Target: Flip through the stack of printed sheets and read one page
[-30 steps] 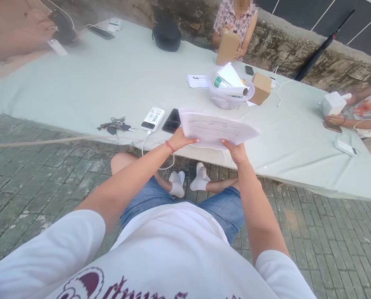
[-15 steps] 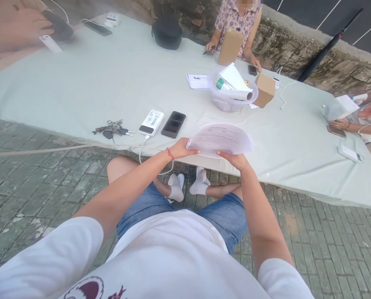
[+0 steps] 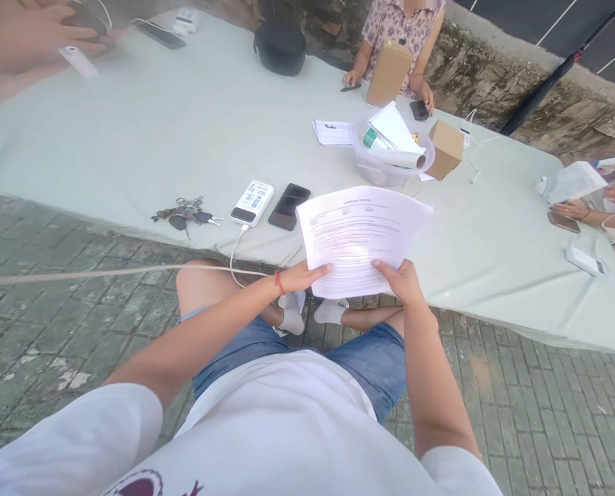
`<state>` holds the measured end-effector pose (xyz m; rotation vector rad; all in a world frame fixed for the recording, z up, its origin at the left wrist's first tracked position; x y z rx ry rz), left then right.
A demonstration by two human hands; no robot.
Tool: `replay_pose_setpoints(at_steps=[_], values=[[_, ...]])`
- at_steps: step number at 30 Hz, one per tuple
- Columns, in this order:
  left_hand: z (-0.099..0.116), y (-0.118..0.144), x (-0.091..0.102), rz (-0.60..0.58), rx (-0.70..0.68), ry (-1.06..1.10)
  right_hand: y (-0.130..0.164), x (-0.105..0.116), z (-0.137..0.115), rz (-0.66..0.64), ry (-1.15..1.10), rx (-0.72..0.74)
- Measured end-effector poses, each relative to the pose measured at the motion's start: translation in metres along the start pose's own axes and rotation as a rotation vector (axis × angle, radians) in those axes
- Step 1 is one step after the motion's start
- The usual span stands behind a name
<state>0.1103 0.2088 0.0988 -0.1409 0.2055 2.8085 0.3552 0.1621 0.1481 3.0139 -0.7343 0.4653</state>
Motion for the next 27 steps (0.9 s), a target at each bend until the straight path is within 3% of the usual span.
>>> replay_pose_setpoints(at_steps=[2, 6, 8, 11, 14, 18, 23, 27], values=[[-0.031, 0.029, -0.026, -0.101, 0.188, 0.177, 0.017, 0.011, 0.015, 0.007, 0.047, -0.062], [-0.093, 0.084, -0.062, -0.102, 0.54, 0.397, 0.052, 0.034, 0.047, 0.011, 0.27, -0.136], [-0.112, 0.096, -0.067, -0.049, 0.581, 0.401, 0.066, 0.045, 0.057, 0.034, 0.372, -0.156], [-0.13, 0.097, -0.053, 0.11, 0.554, 0.332, 0.082, 0.058, 0.065, 0.1, 0.438, -0.182], [-0.133, 0.086, -0.025, 0.32, 0.47, 0.181, 0.091, 0.058, 0.075, 0.116, 0.367, -0.208], [-0.111, 0.07, -0.001, 0.491, 0.258, -0.007, 0.1, 0.045, 0.087, 0.101, 0.274, -0.236], [-0.097, 0.066, 0.009, 0.599, 0.2, -0.073, 0.103, 0.029, 0.087, 0.071, 0.248, -0.264], [-0.095, 0.066, 0.001, 0.541, 0.231, 0.038, 0.099, 0.038, 0.082, 0.143, 0.333, -0.257]])
Point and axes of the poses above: each hand's wrist, its own y-axis away from the middle knuckle, its own x-axis out of the back of the hand, z = x × y, the point moved 10 cm from there along -y, towards the middle knuckle, and after that the axes turned 14 degrees about z, right-handed, at the moved point
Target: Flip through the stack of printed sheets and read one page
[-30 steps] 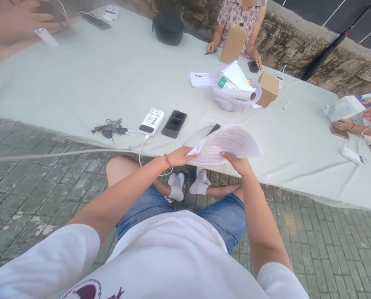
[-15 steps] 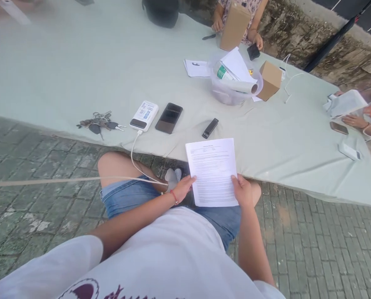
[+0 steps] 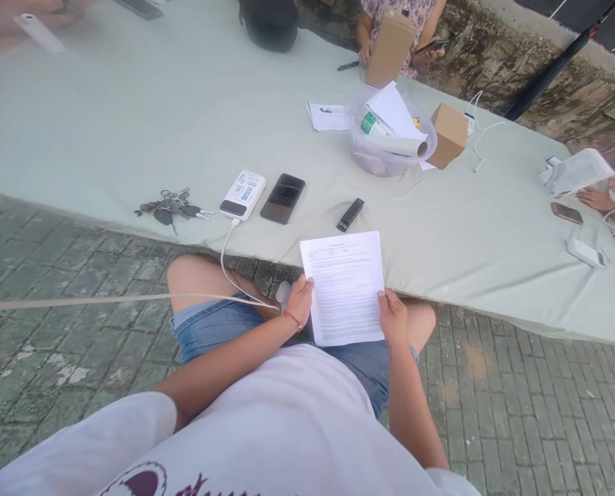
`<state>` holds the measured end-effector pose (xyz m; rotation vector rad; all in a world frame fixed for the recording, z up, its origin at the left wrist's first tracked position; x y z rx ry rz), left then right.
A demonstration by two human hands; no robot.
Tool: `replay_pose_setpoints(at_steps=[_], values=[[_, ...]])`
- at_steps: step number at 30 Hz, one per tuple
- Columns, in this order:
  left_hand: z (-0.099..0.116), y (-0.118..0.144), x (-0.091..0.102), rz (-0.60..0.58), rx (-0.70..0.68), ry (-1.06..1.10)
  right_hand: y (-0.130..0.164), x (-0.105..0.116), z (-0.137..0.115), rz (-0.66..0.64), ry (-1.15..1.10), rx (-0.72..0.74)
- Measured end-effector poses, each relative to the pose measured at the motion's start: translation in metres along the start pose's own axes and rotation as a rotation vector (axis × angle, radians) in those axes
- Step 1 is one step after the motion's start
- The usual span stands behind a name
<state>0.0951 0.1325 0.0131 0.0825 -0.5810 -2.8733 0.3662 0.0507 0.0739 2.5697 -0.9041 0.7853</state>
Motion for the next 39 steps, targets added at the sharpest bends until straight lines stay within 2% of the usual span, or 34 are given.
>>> replay_pose_setpoints(at_steps=[3, 5, 10, 12, 15, 16, 19, 21, 23, 26, 28, 39], values=[[-0.003, 0.003, -0.005, -0.052, 0.089, 0.097, -0.002, 0.007, 0.003, 0.059, 0.032, 0.008], [-0.003, 0.002, -0.004, -0.047, 0.116, 0.114, -0.001, 0.007, 0.006, 0.059, 0.034, 0.02], [0.005, -0.001, 0.002, -0.021, 0.029, 0.044, -0.004, 0.004, 0.007, 0.027, 0.144, 0.092], [0.009, 0.001, 0.0, -0.05, -0.019, 0.023, -0.012, 0.016, -0.01, 0.134, 0.219, 0.183], [0.015, 0.008, -0.005, -0.107, -0.061, -0.012, -0.021, 0.025, -0.065, 0.279, 0.231, 0.416], [0.016, 0.011, -0.007, -0.13, -0.064, -0.015, -0.023, 0.019, -0.088, 0.264, 0.22, 0.509], [0.022, 0.018, -0.013, -0.186, -0.073, 0.016, -0.022, -0.021, -0.15, 0.085, 0.192, 0.756], [0.025, 0.02, -0.016, -0.205, -0.077, 0.042, -0.019, -0.052, -0.178, -0.042, 0.231, 0.862], [0.026, 0.021, -0.016, -0.202, -0.075, 0.056, -0.017, -0.083, -0.192, -0.15, 0.33, 0.923], [0.024, 0.02, -0.015, -0.189, -0.064, 0.061, -0.011, -0.118, -0.194, -0.3, 0.526, 0.951], [0.022, 0.02, -0.015, -0.183, -0.053, 0.064, -0.006, -0.129, -0.192, -0.367, 0.624, 0.948], [0.006, 0.01, -0.016, -0.143, -0.062, 0.106, 0.005, -0.145, -0.184, -0.418, 0.807, 0.96]])
Point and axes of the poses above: each hand's wrist, its own y-axis away from the middle knuckle, its own x-axis out of the back of the hand, z = x × y, the point moved 10 cm from there along -y, towards the middle knuckle, and after that the axes turned 14 degrees about z, right-handed, at the moved point
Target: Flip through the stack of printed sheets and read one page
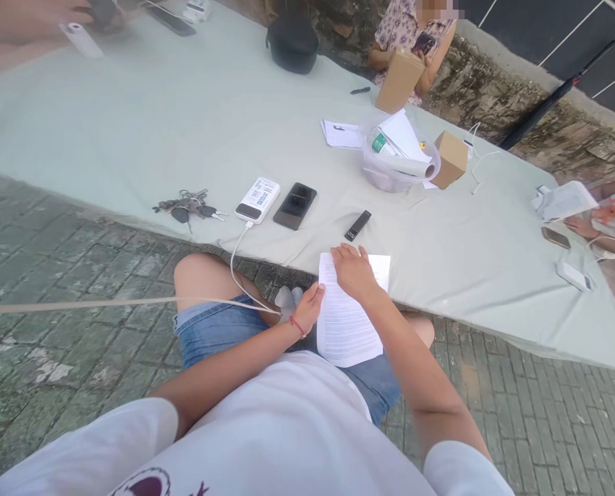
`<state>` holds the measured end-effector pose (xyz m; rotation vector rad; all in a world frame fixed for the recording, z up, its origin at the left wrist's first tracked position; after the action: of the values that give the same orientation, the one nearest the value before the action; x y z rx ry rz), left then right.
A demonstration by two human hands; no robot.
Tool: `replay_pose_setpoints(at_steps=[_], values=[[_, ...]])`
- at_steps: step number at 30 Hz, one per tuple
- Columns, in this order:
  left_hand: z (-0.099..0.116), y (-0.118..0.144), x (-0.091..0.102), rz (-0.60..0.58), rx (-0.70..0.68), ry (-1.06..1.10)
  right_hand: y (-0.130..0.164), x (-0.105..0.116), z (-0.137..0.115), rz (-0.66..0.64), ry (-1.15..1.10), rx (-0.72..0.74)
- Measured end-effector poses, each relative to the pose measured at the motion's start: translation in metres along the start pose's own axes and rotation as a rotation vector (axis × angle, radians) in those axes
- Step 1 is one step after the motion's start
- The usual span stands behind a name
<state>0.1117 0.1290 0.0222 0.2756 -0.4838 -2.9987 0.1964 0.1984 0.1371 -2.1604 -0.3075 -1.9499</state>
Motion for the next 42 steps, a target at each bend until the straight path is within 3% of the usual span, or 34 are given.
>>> replay_pose_setpoints(at_steps=[5, 15, 18, 22, 26, 29, 34, 42], values=[[-0.004, -0.006, 0.008, 0.034, -0.018, -0.052, -0.007, -0.003, -0.001, 0.033, -0.001, 0.006], [-0.007, -0.009, 0.015, 0.05, -0.035, -0.127, -0.014, -0.03, 0.009, -0.054, -0.003, -0.008], [-0.006, -0.01, 0.015, 0.025, -0.042, -0.126, -0.013, -0.026, 0.03, -0.087, -0.001, -0.052], [-0.005, -0.016, 0.019, 0.03, -0.042, -0.086, -0.004, -0.016, 0.078, -0.108, -0.035, -0.172], [-0.009, -0.023, 0.019, 0.028, -0.01, -0.098, 0.007, -0.019, 0.111, -0.147, -0.085, -0.244], [-0.012, -0.026, 0.017, 0.024, 0.009, -0.12, 0.007, -0.026, 0.111, -0.147, -0.063, -0.222], [-0.011, -0.031, 0.018, 0.036, 0.004, -0.18, -0.005, -0.037, 0.092, -0.1, -0.078, -0.152], [-0.001, -0.032, 0.028, 0.058, -0.043, -0.242, -0.027, -0.049, 0.116, -0.07, -0.138, -0.341]])
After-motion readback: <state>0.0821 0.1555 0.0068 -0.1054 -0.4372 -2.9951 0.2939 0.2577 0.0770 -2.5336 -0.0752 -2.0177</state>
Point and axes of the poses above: each hand's wrist, its own y-axis away from the middle knuckle, its own x-axis out of the back of the hand, z = x × y, the point moved 10 cm from there along -y, towards the middle knuckle, and after that the axes turned 14 degrees about z, right-handed, at the moved point
